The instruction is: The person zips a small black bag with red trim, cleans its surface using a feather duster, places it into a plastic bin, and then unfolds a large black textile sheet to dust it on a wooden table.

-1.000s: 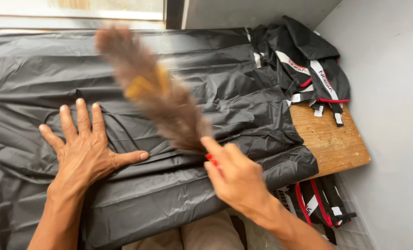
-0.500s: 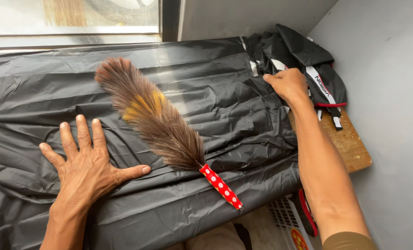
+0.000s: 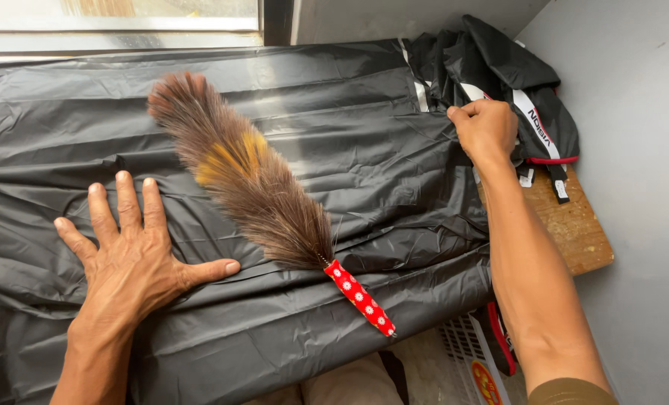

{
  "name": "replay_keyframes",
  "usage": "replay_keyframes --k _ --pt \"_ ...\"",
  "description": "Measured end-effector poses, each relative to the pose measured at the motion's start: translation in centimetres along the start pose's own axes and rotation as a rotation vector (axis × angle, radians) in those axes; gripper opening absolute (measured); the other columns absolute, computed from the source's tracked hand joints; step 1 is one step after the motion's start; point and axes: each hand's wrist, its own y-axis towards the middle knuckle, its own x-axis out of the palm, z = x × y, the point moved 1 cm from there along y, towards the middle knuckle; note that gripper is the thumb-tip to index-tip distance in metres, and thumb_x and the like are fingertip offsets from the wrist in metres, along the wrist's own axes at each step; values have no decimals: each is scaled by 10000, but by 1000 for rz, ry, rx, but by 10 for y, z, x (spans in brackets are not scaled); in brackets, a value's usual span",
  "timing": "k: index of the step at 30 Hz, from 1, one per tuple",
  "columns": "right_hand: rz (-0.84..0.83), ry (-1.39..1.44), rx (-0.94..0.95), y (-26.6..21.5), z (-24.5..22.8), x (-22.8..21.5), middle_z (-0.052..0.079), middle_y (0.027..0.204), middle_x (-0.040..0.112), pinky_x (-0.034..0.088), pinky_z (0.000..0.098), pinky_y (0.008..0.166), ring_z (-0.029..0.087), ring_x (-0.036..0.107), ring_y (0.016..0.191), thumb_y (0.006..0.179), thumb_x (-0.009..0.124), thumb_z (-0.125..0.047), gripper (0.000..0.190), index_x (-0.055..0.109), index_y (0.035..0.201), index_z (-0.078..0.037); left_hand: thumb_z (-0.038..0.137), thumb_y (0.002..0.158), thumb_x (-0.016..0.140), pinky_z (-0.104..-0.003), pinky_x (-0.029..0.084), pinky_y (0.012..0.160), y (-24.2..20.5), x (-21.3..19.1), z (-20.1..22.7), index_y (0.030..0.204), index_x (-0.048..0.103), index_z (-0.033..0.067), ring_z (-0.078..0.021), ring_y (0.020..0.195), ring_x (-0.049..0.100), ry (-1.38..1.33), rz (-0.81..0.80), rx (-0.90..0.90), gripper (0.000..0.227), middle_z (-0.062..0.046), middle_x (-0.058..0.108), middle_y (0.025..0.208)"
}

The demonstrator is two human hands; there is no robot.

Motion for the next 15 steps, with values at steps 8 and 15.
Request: replay_keyframes --k 8,15 --pt "-304 185 -577 -190 -91 -55 37 715 582 470 341 640 175 583 646 906 587 -207 468 462 1338 -79 1041 425 502 -736 -11 991 0 11 -5 1481 194 20 -444 1421 22 26 55 -9 1501 -211 109 1564" --pt "-516 -384 -701 -275 -96 -10 6 813 483 487 498 442 296 586 565 863 516 -353 688 256 1499 -313 1043 447 550 -728 -38 999 -6 1 -5 1481 133 13 -478 1393 -32 -8 23 3 1518 -217 41 1555"
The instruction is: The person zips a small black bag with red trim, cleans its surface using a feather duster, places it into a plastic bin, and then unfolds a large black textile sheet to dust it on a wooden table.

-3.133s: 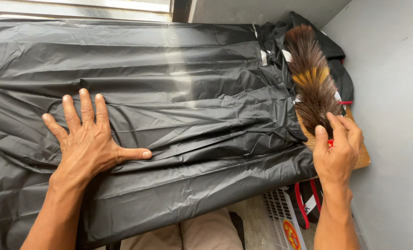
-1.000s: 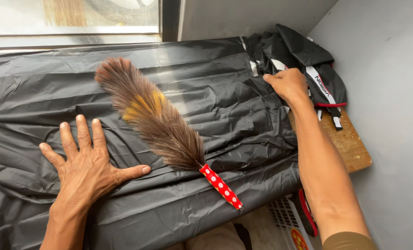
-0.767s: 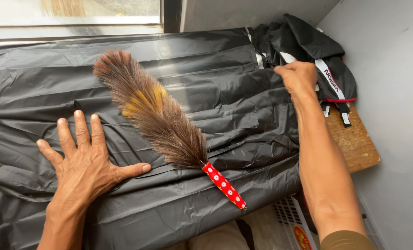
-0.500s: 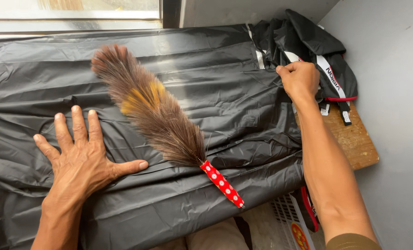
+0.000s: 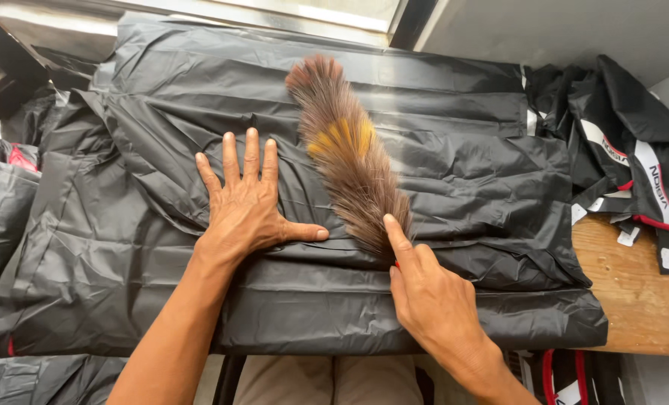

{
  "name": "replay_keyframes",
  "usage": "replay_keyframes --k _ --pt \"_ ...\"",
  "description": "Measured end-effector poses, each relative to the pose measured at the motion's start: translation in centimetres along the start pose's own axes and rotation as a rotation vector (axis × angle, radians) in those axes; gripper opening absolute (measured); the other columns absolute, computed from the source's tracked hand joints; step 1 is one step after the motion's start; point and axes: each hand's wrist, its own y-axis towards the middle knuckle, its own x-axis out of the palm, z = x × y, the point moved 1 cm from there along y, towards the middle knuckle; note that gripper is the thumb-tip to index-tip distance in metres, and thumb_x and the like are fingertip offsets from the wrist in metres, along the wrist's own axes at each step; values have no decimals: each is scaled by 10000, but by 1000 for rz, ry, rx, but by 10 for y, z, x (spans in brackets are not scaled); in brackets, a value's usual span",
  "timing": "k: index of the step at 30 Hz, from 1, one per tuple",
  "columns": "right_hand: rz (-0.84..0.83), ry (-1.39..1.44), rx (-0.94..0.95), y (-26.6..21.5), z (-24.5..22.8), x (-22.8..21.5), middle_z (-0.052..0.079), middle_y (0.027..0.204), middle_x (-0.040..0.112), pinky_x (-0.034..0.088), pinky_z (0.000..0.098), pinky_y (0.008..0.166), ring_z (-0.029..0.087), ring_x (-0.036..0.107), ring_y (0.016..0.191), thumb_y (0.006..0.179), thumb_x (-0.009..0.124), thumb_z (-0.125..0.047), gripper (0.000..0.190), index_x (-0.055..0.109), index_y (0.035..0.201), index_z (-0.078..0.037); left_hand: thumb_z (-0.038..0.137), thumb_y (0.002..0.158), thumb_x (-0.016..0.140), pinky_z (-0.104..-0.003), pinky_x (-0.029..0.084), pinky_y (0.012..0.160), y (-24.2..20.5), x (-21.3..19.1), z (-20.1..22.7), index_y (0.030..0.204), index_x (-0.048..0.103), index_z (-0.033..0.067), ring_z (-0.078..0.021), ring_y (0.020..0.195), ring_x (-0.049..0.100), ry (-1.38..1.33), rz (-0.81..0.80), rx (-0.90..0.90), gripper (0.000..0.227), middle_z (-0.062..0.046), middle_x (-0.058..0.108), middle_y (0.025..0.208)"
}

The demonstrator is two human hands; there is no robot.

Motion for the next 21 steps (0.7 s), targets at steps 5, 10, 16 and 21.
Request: replay_keyframes --k 5,10,16,21 --pt "265 36 -82 -6 -45 -4 30 825 577 442 524 415 349 586 508 870 514 -361 593 400 1441 -252 1017 439 572 -776 -80 949 1 11 -7 1476 163 -6 -519 1380 -40 -56 61 44 1513 -221 83 1554" --pt "377 -64 -208 -1 -78 25 -1 544 501 310 411 240 238 478 294 797 559 -273 554 557 1339 -158 382 797 450 -837 -100 908 -3 24 -19 1498 261 178 -550 1367 -113 -126 144 181 755 -159 110 1575" --pt "178 -322 16 5 -23 21 25 550 631 436 471 295 304 628 360 771 532 -367 593 509 1361 -311 1015 432 529 -787 -36 931 4 -1 0 1484 168 2 -514 1385 -19 -6 -17 25 1504 -203 84 1567" --pt "-383 -304 612 1 73 -30 151 871 726 511 543 692 431 704 804 872 339 -281 651 142 1489 -351 1002 435 506 -794 -50 924 5 -2 2 1483 190 -8 -538 1381 -3 -55 -6 36 1490 -222 101 1568"
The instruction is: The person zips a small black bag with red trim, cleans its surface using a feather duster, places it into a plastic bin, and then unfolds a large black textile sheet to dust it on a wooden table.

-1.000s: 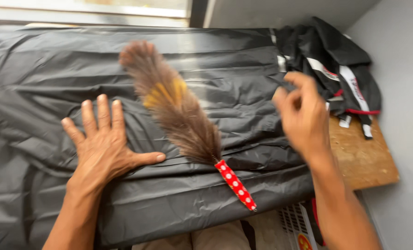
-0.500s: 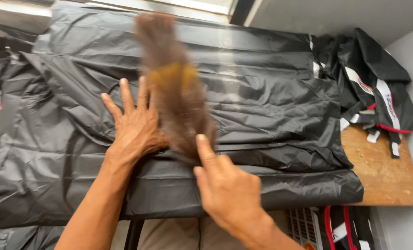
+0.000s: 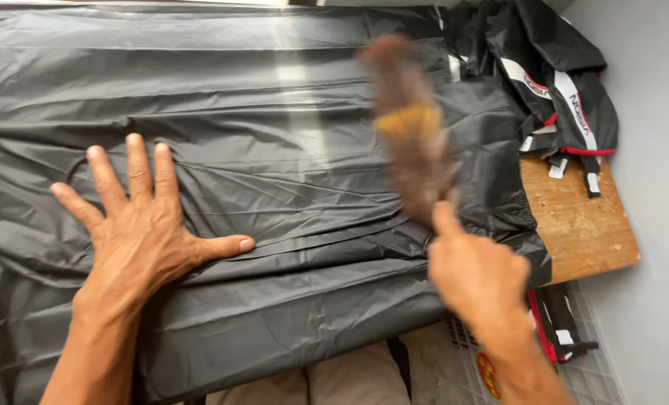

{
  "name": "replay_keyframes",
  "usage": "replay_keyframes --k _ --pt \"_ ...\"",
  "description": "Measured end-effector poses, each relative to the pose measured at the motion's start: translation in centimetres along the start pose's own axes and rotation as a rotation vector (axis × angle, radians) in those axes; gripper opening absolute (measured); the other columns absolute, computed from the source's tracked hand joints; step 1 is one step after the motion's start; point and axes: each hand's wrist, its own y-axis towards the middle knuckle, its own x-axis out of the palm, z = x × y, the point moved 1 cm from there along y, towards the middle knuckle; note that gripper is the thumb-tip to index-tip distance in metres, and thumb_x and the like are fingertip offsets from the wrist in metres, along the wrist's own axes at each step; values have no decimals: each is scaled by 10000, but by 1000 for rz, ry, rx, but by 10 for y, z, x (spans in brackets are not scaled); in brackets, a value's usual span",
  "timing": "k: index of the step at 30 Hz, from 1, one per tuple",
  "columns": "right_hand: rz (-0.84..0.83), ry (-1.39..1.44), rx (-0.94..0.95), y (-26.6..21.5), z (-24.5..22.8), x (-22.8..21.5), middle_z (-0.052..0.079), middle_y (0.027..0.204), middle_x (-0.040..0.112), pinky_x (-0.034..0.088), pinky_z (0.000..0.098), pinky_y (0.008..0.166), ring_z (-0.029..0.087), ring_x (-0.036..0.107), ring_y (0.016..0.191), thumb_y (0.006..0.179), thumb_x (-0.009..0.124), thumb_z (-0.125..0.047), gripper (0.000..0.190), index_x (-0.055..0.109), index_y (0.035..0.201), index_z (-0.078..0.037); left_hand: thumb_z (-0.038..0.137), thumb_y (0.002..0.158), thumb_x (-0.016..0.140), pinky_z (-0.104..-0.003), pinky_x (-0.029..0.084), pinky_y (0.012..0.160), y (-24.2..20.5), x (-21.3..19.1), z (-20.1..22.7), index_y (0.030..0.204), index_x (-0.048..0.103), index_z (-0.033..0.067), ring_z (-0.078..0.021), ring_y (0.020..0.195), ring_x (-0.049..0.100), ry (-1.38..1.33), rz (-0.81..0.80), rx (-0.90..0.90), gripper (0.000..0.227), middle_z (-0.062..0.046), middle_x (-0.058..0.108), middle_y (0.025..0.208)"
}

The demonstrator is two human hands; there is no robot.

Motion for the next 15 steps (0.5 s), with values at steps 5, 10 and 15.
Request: replay_keyframes --k 5,10,15 --pt "95 136 196 3 59 6 161 856 735 465 524 736 449 669 846 896 299 -288 606 308 1495 -381 972 448 513 -787 -65 930 0 -3 2 1480 188 -23 -540 1383 -19 -23 -4 -2 1470 -239 98 1566" --pt "948 90 -117 -41 43 29 -45 630 548 353 389 365 230 488 421 971 519 -340 419 617 1375 -284 976 448 508 -766 -84 940 1 -4 4 1487 149 11 -510 1392 -61 -9 -79 -38 1462 -215 61 1572" --pt "920 249 -656 -55 -19 36 -38 548 448 339 363 376 170 453 385 825 567 -238 463 606 1286 -211 948 432 527 -756 -73 955 3 -2 7 1494 129 44 -502 1397 -45 29 -113 -63 1451 -184 56 1578"
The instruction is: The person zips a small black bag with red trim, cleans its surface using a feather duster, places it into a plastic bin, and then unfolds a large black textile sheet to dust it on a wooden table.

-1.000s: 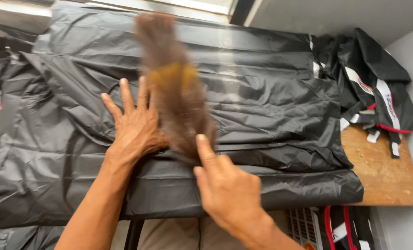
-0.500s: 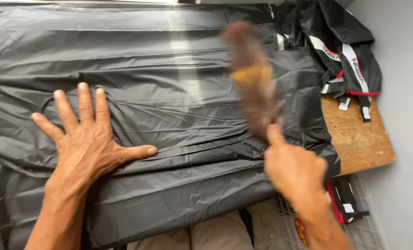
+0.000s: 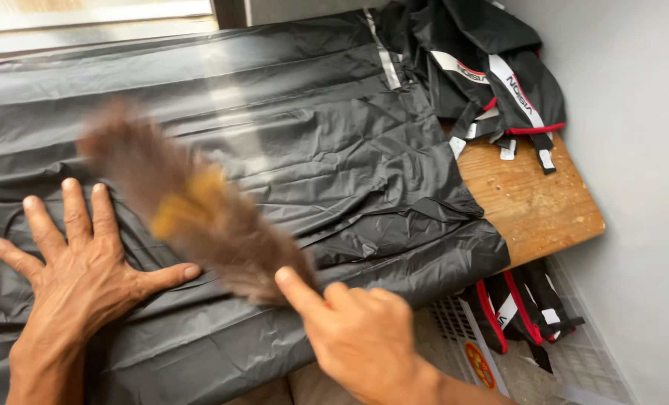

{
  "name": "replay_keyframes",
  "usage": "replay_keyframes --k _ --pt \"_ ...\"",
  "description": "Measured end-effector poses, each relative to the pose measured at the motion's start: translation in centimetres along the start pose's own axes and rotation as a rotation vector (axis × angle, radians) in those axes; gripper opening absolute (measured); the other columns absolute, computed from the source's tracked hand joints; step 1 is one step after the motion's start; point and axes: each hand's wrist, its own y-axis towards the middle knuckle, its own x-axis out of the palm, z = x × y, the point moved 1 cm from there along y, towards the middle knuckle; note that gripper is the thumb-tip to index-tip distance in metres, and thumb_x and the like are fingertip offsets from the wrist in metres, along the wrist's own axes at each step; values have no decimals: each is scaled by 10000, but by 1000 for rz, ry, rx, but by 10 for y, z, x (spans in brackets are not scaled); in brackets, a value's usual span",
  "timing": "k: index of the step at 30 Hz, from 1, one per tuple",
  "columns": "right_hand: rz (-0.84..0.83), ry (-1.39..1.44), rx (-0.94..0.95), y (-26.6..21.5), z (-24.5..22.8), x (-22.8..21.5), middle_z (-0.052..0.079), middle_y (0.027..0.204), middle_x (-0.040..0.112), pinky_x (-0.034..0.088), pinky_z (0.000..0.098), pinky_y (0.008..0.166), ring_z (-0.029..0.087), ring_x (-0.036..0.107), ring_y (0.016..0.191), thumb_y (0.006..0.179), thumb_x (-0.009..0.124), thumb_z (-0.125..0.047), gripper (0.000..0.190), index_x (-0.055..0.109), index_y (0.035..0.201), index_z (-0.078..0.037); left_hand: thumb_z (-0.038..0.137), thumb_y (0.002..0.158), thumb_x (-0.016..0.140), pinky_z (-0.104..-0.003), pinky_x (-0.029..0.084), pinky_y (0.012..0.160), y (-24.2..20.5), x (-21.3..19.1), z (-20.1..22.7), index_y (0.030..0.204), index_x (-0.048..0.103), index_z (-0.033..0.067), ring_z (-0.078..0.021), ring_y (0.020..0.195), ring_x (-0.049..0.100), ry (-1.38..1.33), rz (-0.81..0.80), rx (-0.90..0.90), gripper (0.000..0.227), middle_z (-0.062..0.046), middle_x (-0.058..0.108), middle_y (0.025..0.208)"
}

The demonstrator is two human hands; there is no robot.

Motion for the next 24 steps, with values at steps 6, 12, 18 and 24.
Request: replay_keyframes --k 6,12,18,24 --pt "-324 -281 179 0 51 18 -51 504 578 361 351 275 207 587 329 811 519 -339 497 521 1301 -425 920 405 547 -777 -30 950 -2 -4 4 1483 163 30 -518 1391 -15 -32 18 -17 1450 -201 96 1568" --pt "-609 -388 624 -5 129 -2 34 653 689 485 430 504 319 675 612 927 371 -370 516 362 1435 -458 938 418 540 -777 -37 949 -3 -3 1 1476 177 28 -519 1393 -16 -43 23 -9 1443 -211 105 1565" --pt "-37 -445 282 -7 68 -24 -39 498 497 361 381 300 220 506 330 883 556 -340 385 632 1258 -382 948 421 532 -781 -17 950 -3 -1 0 1476 186 39 -518 1397 9 -11 43 -2 1435 -202 121 1566" --pt "-30 56 20 9 7 14 -34 568 474 368 368 336 189 499 385 841 614 -301 426 612 1266 -276 949 401 545 -773 -23 957 -3 -1 3 1483 172 49 -503 1402 -2 -5 17 -32 1456 -186 103 1573"
